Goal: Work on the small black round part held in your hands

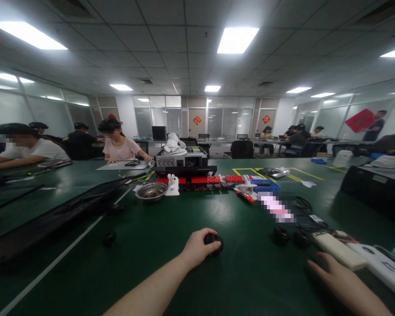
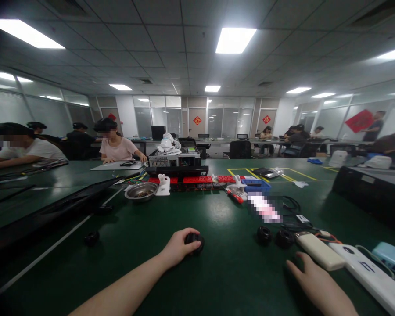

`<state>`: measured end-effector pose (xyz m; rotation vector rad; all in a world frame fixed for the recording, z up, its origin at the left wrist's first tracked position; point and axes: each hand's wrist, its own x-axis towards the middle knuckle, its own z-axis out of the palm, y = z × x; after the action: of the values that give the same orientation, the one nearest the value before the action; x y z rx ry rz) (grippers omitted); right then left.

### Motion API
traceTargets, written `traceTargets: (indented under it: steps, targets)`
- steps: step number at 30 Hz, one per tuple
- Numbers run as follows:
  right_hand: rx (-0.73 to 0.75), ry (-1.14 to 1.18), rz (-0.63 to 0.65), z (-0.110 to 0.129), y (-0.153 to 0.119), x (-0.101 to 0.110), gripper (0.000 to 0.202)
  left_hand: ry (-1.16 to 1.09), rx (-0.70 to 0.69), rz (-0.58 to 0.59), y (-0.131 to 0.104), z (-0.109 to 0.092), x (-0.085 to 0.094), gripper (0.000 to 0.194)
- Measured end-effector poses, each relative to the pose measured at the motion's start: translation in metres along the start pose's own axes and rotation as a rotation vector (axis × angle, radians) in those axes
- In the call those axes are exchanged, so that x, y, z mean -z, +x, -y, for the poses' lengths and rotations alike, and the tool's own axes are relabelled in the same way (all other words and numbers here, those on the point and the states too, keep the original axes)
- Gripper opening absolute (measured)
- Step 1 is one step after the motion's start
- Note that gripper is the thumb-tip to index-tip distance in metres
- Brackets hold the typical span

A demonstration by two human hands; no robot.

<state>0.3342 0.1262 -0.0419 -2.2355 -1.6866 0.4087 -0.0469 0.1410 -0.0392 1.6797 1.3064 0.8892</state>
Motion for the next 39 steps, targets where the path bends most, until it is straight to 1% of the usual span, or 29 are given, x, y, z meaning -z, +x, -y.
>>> traceTargets:
  steps: [2, 5, 9, 14, 18, 21, 23, 25, 27, 29, 30, 32, 33, 34, 36, 37, 39]
  targets:
    - [0.022, -0.043, -0.027, -0.004, 0.012, -0.005, 0.061, 0.029, -0.019, -0.016, -0.001, 0.000, 0.000, 0.041]
    - [0.039, -0.114, -0.006, 0.005, 0.020, -0.007, 0.056, 0.054, -0.031, -0.033, -0.002, 0.002, 0.000, 0.041]
    - [0.060, -0.133, 0.019, 0.020, 0.014, -0.001, 0.047, 0.069, -0.037, -0.044, -0.002, 0.003, 0.000, 0.040]
    - [0.042, -0.163, 0.025, 0.025, 0.011, 0.004, 0.052, 0.076, -0.052, -0.024, -0.001, 0.003, 0.000, 0.039]
    - [0.053, -0.170, 0.079, 0.025, 0.016, 0.005, 0.047, 0.095, -0.037, -0.016, -0.001, 0.001, 0.001, 0.041]
    - [0.041, -0.121, 0.139, 0.033, 0.007, 0.009, 0.040, 0.110, -0.030, -0.007, -0.003, -0.001, 0.002, 0.042]
    - [0.052, -0.062, 0.191, 0.044, -0.007, 0.015, 0.041, 0.116, -0.039, -0.003, -0.004, -0.003, 0.003, 0.041]
    - [0.102, -0.006, 0.231, 0.062, -0.024, 0.022, 0.044, 0.116, -0.054, -0.003, -0.004, -0.005, 0.003, 0.040]
    - [0.188, 0.052, 0.256, 0.086, -0.039, 0.028, 0.046, 0.110, -0.061, -0.007, -0.005, -0.006, 0.003, 0.039]
    - [0.299, 0.130, 0.304, 0.113, -0.048, 0.029, 0.046, 0.091, -0.053, -0.016, -0.005, -0.007, 0.002, 0.038]
    - [0.360, 0.185, 0.361, 0.128, -0.049, 0.027, 0.045, 0.076, -0.048, -0.027, -0.005, -0.007, 0.002, 0.038]
    - [0.428, 0.326, 0.547, 0.155, -0.047, 0.014, 0.046, 0.051, -0.067, -0.076, -0.006, -0.009, 0.001, 0.037]
    - [0.399, 0.416, 0.642, 0.168, -0.044, 0.005, 0.048, 0.047, -0.096, -0.108, -0.007, -0.011, 0.001, 0.036]
    - [0.350, 0.525, 0.698, 0.180, -0.040, -0.006, 0.049, 0.050, -0.131, -0.142, -0.007, -0.012, 0.001, 0.036]
    - [0.312, 0.743, 0.792, 0.197, -0.031, -0.029, 0.049, 0.072, -0.191, -0.188, -0.008, -0.013, 0.001, 0.036]
    - [0.304, 0.811, 0.852, 0.204, -0.027, -0.040, 0.050, 0.085, -0.202, -0.195, -0.008, -0.014, 0.002, 0.037]
    - [0.303, 0.872, 0.981, 0.211, -0.020, -0.059, 0.049, 0.105, -0.204, -0.177, -0.007, -0.013, 0.002, 0.039]
